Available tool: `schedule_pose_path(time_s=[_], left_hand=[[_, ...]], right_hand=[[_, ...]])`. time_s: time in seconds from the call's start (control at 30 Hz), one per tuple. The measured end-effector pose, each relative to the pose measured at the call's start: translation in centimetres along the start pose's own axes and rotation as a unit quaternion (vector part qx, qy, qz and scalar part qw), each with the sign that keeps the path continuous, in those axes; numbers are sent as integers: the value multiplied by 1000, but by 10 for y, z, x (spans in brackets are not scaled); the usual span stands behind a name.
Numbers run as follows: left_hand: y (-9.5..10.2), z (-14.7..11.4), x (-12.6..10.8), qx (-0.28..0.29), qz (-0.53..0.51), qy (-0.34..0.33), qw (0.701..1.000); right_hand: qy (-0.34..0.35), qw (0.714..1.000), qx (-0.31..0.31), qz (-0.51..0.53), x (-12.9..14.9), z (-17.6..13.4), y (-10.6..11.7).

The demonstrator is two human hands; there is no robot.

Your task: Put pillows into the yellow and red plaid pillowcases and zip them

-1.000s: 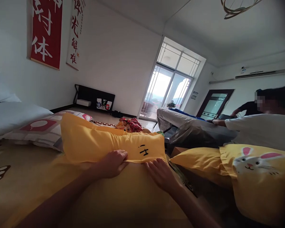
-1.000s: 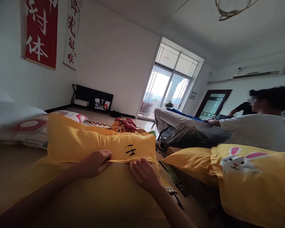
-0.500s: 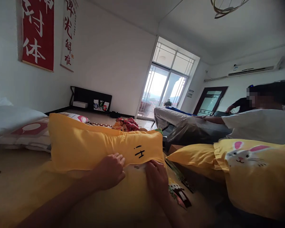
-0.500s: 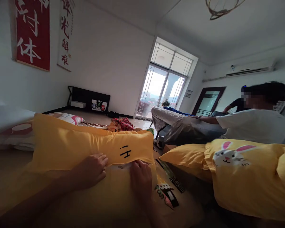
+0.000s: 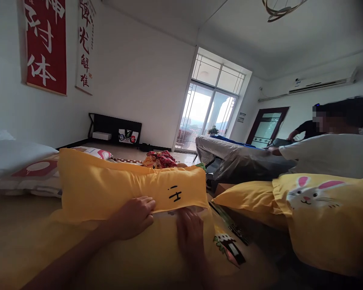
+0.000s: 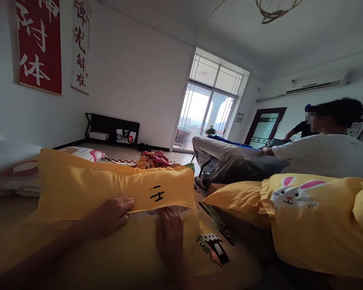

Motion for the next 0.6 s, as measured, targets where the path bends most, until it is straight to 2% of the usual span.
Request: schedule_pose_path(time_s=[0.1, 0.27, 0.47, 0.6], left_hand=[[-3, 3, 3, -3, -29, 5, 1000], [-6, 5, 4, -32, -59, 8, 998], [-5, 5, 1, -35, -62, 6, 997], [-8, 2, 14, -39, -80, 37, 995]], right_hand=[[-23, 995, 91, 33, -10, 0, -7], [-47, 970, 230, 67, -17, 13, -18], [-93, 961, 257, 30, -27, 25, -39], [-96, 957, 265, 64, -23, 23, -35]])
Point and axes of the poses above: each hand's wrist, its own z-axis towards the middle knuckle, its own y-axis out of the back of the hand, x = y × z, the point moved 3 cm from there along z, towards the middle knuckle, and after that the axes turned 1 degree about z, right-handed, at the moved point
